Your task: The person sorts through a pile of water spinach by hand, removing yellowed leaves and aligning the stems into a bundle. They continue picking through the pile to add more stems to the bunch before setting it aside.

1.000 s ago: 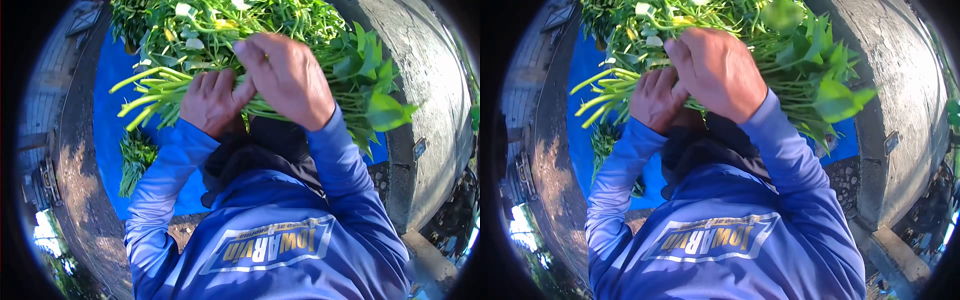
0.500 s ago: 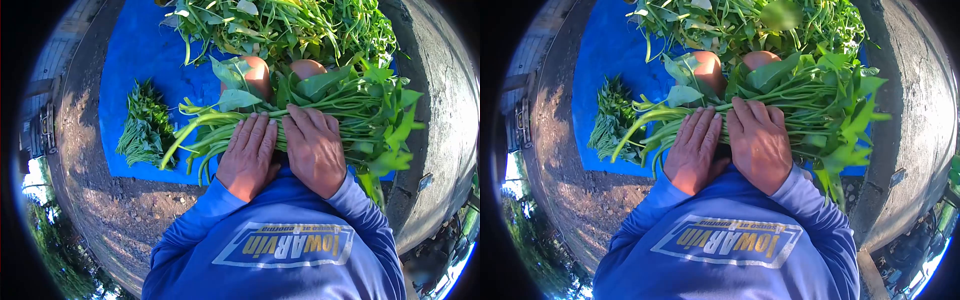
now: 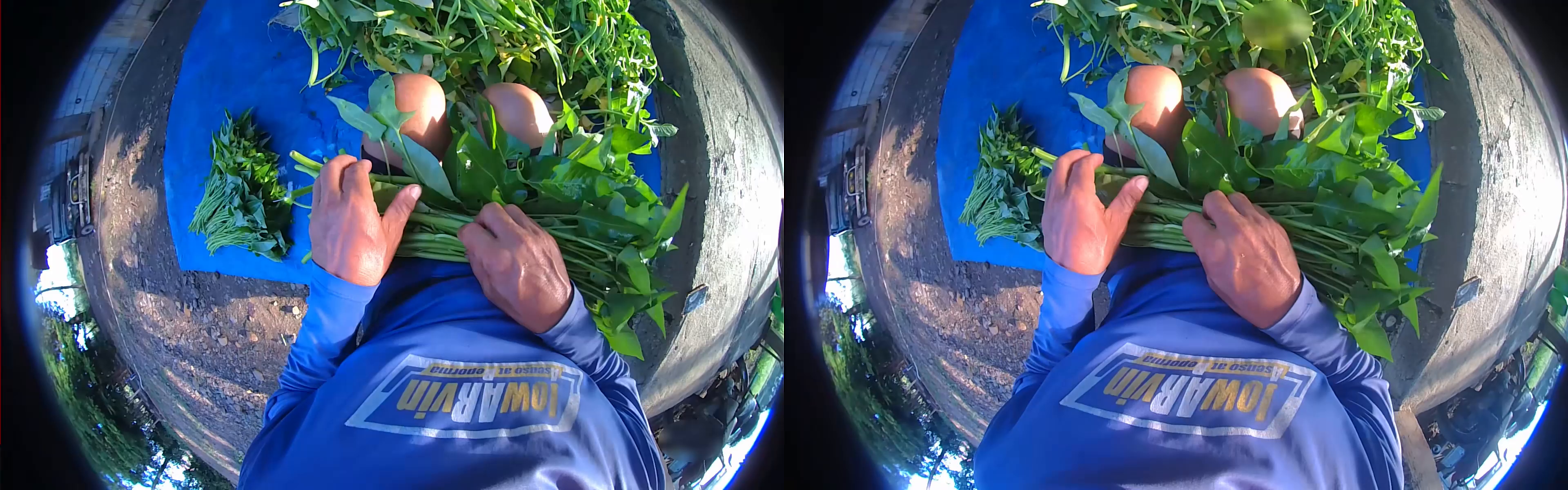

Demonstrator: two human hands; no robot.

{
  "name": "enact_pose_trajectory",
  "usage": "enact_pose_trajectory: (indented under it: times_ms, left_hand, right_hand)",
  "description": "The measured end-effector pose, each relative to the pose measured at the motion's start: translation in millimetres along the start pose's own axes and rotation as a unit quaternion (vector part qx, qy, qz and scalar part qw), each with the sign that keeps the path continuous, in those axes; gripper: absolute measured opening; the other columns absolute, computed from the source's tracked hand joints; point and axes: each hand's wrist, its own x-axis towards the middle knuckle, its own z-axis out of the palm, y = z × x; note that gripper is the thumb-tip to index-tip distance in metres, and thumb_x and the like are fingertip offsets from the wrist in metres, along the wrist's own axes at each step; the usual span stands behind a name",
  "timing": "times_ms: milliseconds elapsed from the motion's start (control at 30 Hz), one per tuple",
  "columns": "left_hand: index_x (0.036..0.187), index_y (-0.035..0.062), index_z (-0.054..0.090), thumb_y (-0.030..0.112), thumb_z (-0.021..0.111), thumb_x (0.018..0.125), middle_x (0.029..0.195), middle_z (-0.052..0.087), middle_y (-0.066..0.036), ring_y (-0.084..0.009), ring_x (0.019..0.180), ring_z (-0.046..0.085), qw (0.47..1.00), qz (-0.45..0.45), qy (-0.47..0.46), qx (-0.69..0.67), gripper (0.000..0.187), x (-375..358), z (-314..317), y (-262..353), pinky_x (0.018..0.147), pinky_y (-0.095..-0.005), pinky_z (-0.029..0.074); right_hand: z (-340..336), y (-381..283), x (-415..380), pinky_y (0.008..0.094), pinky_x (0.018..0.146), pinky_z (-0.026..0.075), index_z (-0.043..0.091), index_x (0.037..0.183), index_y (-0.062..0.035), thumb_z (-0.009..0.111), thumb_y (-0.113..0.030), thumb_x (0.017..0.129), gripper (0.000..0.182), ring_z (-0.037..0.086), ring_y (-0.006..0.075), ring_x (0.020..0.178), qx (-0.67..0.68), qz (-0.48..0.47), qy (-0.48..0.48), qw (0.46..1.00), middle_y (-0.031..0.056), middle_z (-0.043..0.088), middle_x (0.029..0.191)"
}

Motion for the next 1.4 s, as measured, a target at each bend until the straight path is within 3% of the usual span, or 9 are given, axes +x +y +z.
enact_pose_trajectory:
  times_ms: [233, 500, 633, 800, 1000, 1167, 1267, 1367, 1400]
  left_hand:
    - [0.107, 0.0045, 0.074, 0.062, 0.076, 0.085, 0.103, 0.067, -0.008, -0.0325, 0.102, 0.062, 0.992, 0.073, -0.099, -0.001, 0.062, 12, 10, 0, 0.094, -0.0475, 0.043]
    - [0.13, 0.0118, 0.064, 0.046, 0.079, 0.089, 0.109, 0.063, -0.015, -0.0385, 0.106, 0.059, 0.978, 0.102, -0.175, -0.056, 0.056, 21, 5, -1, 0.092, -0.0497, 0.048]
    - [0.134, 0.0036, 0.058, 0.041, 0.083, 0.086, 0.114, 0.064, -0.017, -0.0386, 0.106, 0.062, 0.98, 0.078, -0.167, -0.082, 0.066, 18, 13, -5, 0.093, -0.048, 0.049]
    - [0.134, 0.0013, 0.052, 0.032, 0.09, 0.08, 0.121, 0.067, -0.019, -0.0374, 0.107, 0.066, 0.975, -0.002, -0.142, -0.171, 0.073, 23, 12, -1, 0.092, -0.0482, 0.052]
    - [0.131, 0.0071, 0.059, 0.017, 0.078, 0.089, 0.127, 0.068, -0.017, -0.0367, 0.118, 0.064, 0.946, 0.188, -0.218, -0.151, 0.047, 26, 14, -2, 0.101, -0.0469, 0.05]
    - [0.137, 0.0124, 0.062, 0.012, 0.066, 0.089, 0.136, 0.065, -0.013, -0.0341, 0.13, 0.059, 0.93, 0.285, -0.203, -0.115, 0.048, 16, 17, 6, 0.107, -0.0495, 0.046]
    - [0.139, 0.0116, 0.06, 0.007, 0.068, 0.084, 0.141, 0.061, -0.015, -0.0361, 0.132, 0.058, 0.912, 0.273, -0.232, -0.201, 0.055, 14, 24, 5, 0.111, -0.0522, 0.045]
    - [0.14, 0.0103, 0.056, 0.003, 0.07, 0.083, 0.136, 0.063, -0.017, -0.0389, 0.129, 0.059, 0.906, 0.302, -0.194, -0.224, 0.06, 23, 17, -2, 0.108, -0.0516, 0.047]
    - [0.142, 0.0082, 0.053, 0.001, 0.069, 0.086, 0.129, 0.065, -0.02, -0.0416, 0.124, 0.061, 0.913, 0.135, -0.241, -0.299, 0.058, 14, 15, -2, 0.104, -0.0492, 0.05]
  right_hand:
    - [-9, -2, 1, 0.0449, 0.078, 0.054, 0.062, 0.091, -0.0013, 0.064, -0.005, 0.083, 0.009, 0.062, 0.0329, 0.09, 0.023, -0.003, -0.031, 0.999, 0.0143, 0.055, 0.093]
    - [-10, 11, 33, 0.0428, 0.083, 0.05, 0.065, 0.105, -0.0047, 0.071, -0.013, 0.087, 0.021, 0.063, 0.0304, 0.098, 0.0, -0.078, -0.022, 0.997, 0.01, 0.064, 0.094]
    - [-40, 4, 21, 0.0437, 0.083, 0.05, 0.062, 0.103, -0.0067, 0.069, -0.018, 0.091, 0.019, 0.063, 0.0302, 0.095, -0.21, 0.051, -0.058, 0.975, 0.0093, 0.064, 0.093]
    - [-40, 11, -10, 0.0466, 0.076, 0.055, 0.068, 0.088, -0.0009, 0.07, -0.017, 0.091, 0.017, 0.065, 0.0351, 0.086, -0.109, 0.136, -0.088, 0.981, 0.0147, 0.065, 0.089]
    - [-46, 5, -12, 0.05, 0.082, 0.054, 0.069, 0.106, -0.0014, 0.071, -0.012, 0.089, 0.02, 0.066, 0.0397, 0.094, -0.08, 0.183, -0.099, 0.975, 0.0167, 0.067, 0.096]
    - [-42, -13, 25, 0.0459, 0.089, 0.054, 0.061, 0.127, -0.0022, 0.07, -0.007, 0.082, 0.046, 0.067, 0.037, 0.103, 0.122, -0.077, 0.043, 0.989, 0.0158, 0.068, 0.114]
    - [-29, -9, 33, 0.0505, 0.099, 0.05, 0.055, 0.139, -0.0032, 0.071, -0.02, 0.089, 0.055, 0.066, 0.0356, 0.113, 0.054, -0.07, 0.008, 0.996, 0.0173, 0.067, 0.123]
    - [-29, 7, 30, 0.0489, 0.097, 0.046, 0.065, 0.122, -0.0057, 0.069, -0.034, 0.095, 0.039, 0.066, 0.0309, 0.108, -0.11, -0.039, -0.015, 0.993, 0.0135, 0.07, 0.11]
    - [-35, 11, 25, 0.0476, 0.095, 0.046, 0.066, 0.116, -0.0065, 0.068, -0.036, 0.096, 0.036, 0.066, 0.0303, 0.106, -0.147, -0.005, -0.068, 0.987, 0.0126, 0.07, 0.105]
